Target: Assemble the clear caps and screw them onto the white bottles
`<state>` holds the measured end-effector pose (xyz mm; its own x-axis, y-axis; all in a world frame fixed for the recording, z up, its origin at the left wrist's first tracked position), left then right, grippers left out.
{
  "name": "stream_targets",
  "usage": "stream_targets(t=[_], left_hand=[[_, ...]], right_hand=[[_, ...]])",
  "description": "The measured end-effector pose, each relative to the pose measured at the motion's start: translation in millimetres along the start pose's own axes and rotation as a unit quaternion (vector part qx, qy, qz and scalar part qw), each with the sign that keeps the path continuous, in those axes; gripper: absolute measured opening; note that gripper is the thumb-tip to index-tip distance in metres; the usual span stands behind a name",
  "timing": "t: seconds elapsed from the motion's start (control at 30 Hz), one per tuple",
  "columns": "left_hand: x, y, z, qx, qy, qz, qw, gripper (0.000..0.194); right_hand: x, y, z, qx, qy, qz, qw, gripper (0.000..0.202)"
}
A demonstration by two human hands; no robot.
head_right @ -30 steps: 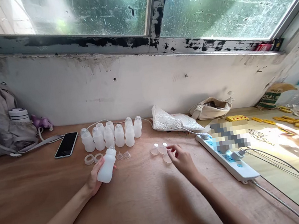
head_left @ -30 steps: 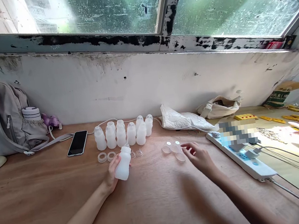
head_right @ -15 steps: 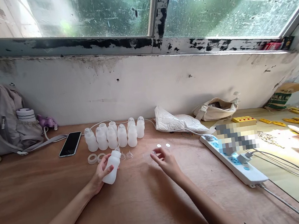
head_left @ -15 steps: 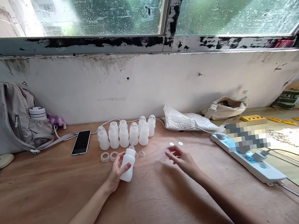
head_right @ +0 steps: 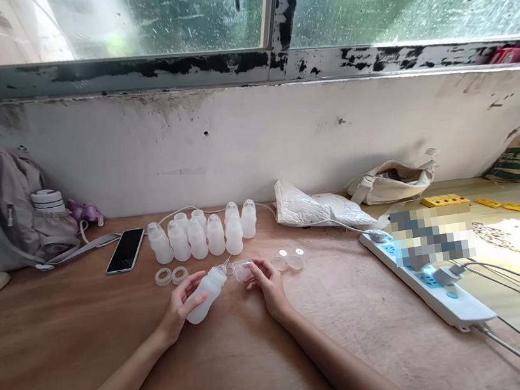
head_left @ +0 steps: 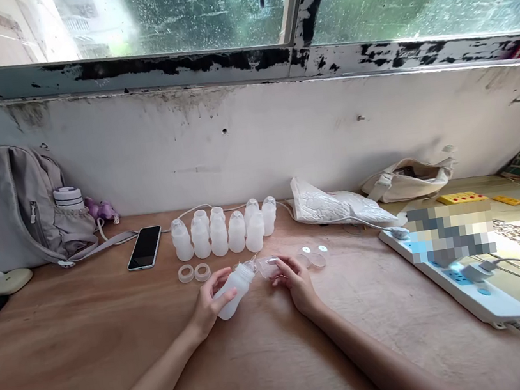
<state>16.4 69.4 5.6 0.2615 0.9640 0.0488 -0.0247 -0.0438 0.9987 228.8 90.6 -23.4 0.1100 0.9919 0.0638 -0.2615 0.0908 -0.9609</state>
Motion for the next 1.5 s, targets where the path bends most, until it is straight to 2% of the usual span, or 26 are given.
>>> stream_targets(t=[0.2,0.37,0.8,1.03,1.5], left_hand=[[0,-5,3.4,0.067,0.007,0.009,0.998,0.033],[2,-8,1.1,0.148,0.01,0.039,0.988,0.028],[3,-6,-1.7,0.089,-0.011,-0.003,0.996,0.029],[3,-7,-2.6,0.075,-0.019,-0.027,0.997,0.031],[2,-2,-0.8,0.086,-0.019,-0.014,0.996,0.03]], right_hand=[[3,3,-3,0.073,0.03,0.012,0.997,0.025],[2,3,-3,0.066,0.022,0.007,0.998,0.026],[-6,-7,6,-0.057,-0.046,-0.023,0.997,0.02],[-8,-8,8,-0.091,-0.039,-0.027,0.995,0.022],[-11,-9,9,-0.134,-0.047,-0.021,0.99,0.026]])
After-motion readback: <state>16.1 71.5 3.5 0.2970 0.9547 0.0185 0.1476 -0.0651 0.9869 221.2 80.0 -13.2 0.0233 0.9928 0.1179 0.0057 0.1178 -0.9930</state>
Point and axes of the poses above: each hand's wrist, its own x-axis towards the middle knuckle, its own z-axis out of the palm, y = z × x, the point moved 1 cm from there along x, towards the middle knuckle, and after that the axes turned 2 degrees about -y, right-handed, at the moved point
